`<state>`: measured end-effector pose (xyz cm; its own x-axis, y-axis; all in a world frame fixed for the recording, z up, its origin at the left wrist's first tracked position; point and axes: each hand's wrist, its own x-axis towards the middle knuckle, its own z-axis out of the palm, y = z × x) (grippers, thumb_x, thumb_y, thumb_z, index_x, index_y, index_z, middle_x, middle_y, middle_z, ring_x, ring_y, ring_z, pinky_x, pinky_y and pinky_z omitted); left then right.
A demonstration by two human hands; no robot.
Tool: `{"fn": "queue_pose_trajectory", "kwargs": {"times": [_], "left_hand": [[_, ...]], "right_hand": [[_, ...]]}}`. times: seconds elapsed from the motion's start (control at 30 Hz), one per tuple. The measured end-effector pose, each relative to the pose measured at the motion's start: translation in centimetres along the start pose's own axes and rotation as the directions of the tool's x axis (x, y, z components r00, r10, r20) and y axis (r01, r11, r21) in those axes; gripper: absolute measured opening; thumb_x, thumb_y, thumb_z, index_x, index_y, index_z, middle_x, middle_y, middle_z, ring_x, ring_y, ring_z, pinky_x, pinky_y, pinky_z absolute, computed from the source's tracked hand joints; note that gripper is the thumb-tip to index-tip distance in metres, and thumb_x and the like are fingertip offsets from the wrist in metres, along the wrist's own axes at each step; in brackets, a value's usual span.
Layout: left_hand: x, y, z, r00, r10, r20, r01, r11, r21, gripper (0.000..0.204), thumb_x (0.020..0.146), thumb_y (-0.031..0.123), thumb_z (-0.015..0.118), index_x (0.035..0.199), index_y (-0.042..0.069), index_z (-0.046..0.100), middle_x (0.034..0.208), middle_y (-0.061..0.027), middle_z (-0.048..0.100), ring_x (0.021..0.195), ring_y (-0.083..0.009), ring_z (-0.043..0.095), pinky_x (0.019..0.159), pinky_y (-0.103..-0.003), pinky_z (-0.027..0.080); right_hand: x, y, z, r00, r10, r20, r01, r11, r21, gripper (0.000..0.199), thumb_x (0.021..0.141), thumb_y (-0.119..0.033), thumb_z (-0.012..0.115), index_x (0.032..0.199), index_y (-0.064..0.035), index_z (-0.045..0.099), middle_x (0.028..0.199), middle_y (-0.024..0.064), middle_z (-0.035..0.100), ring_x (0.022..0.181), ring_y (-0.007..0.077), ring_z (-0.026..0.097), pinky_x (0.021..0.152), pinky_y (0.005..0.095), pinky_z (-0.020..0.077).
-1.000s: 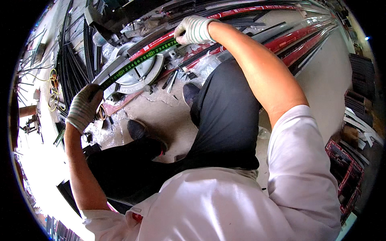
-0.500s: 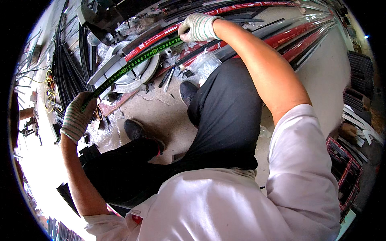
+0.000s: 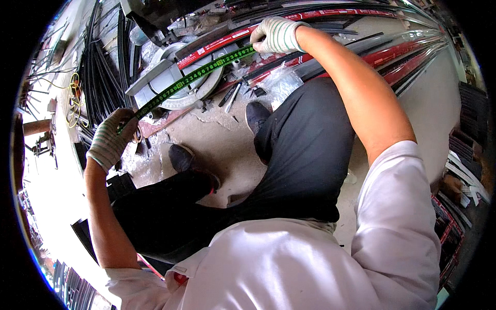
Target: The person measures a window frame profile with a tape measure, marks the cut line, and uses a miter saw to cut the profile. The cut piece is then placed into a window frame assembly.
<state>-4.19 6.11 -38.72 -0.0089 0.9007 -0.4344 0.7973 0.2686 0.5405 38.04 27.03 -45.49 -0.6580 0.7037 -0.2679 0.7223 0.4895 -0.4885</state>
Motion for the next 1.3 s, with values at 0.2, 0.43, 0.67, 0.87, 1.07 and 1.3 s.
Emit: {"fn": "queue_pose_trajectory", "kwargs": {"times": [0.2, 0.43, 0.67, 0.87, 1.07, 1.3], "left_hand": [[0.6, -0.1, 0.2, 0.998, 0.018, 0.057, -0.024, 0.994, 0.108, 0.031, 0.1, 0.021, 0.067, 0.122, -0.001, 0.065, 0.107, -0.0169, 0.072, 0.096, -0.0242, 0.069, 0.089, -0.035, 0.054], [2.6, -2.0, 0.0, 0.983, 0.169, 0.07, -0.181, 0.95, 0.253, 0.033, 0.097, 0.02, 0.068, 0.123, -0.001, 0.065, 0.111, -0.0218, 0.07, 0.101, -0.0363, 0.069, 0.091, -0.041, 0.054], [4.2, -4.3, 0.7, 0.974, 0.222, 0.033, -0.224, 0.947, 0.23, 0.037, 0.097, 0.02, 0.069, 0.127, 0.0, 0.062, 0.112, -0.0217, 0.07, 0.103, -0.0357, 0.069, 0.092, -0.042, 0.054], [5.7, -6.0, 2.8, 0.944, 0.301, 0.134, -0.322, 0.928, 0.188, 0.035, 0.096, 0.019, 0.069, 0.125, 0.0, 0.063, 0.113, -0.0216, 0.068, 0.104, -0.0369, 0.067, 0.094, -0.042, 0.052], [4.7, -4.2, 2.3, 0.951, 0.247, 0.186, -0.287, 0.931, 0.227, 0.039, 0.094, 0.017, 0.07, 0.13, 0.002, 0.063, 0.117, -0.0214, 0.069, 0.109, -0.038, 0.065, 0.098, -0.044, 0.05], [5.9, -4.4, 3.4, 0.952, 0.266, 0.154, -0.298, 0.92, 0.256, 0.036, 0.093, 0.016, 0.071, 0.126, 0.002, 0.065, 0.114, -0.0217, 0.068, 0.106, -0.0389, 0.066, 0.095, -0.043, 0.051]], "right_hand": [[0.4, 0.3, 0.3, 1.0, 0.019, 0.011, -0.019, 1.0, -0.017, 0.022, 0.088, -0.025, 0.07, 0.101, -0.0098, 0.08, 0.083, 0.0105, 0.076, 0.077, 0.0206, 0.071, 0.076, 0.0356, 0.0566], [-0.1, 0.0, 0.1, 0.986, 0.16, 0.037, -0.159, 0.986, -0.045, 0.027, 0.09, -0.02, 0.075, 0.11, -0.0035, 0.078, 0.099, 0.0135, 0.078, 0.094, 0.0223, 0.075, 0.088, 0.0334, 0.0578], [-1.9, 2.6, 0.7, 0.97, 0.238, 0.041, -0.233, 0.968, -0.096, 0.03, 0.087, -0.023, 0.077, 0.112, -0.0067, 0.078, 0.107, 0.015, 0.076, 0.101, 0.0261, 0.072, 0.093, 0.0357, 0.0551], [-5.4, 4.4, 1.0, 0.971, 0.238, 0.005, -0.235, 0.962, -0.136, 0.024, 0.086, -0.024, 0.074, 0.105, -0.0096, 0.08, 0.088, 0.0125, 0.077, 0.081, 0.0226, 0.073, 0.08, 0.0347, 0.0559], [-6.0, 4.4, 1.3, 0.964, 0.264, 0.027, -0.262, 0.963, -0.067, 0.019, 0.086, -0.022, 0.076, 0.098, -0.0082, 0.08, 0.08, 0.0079, 0.075, 0.074, 0.0187, 0.07, 0.077, 0.034, 0.0554], [-5.7, 6.1, 1.6, 0.966, 0.254, 0.043, -0.251, 0.965, -0.077, 0.023, 0.087, -0.027, 0.074, 0.102, -0.0115, 0.08, 0.08, 0.0087, 0.075, 0.073, 0.0198, 0.07, 0.076, 0.0344, 0.0556]]}}
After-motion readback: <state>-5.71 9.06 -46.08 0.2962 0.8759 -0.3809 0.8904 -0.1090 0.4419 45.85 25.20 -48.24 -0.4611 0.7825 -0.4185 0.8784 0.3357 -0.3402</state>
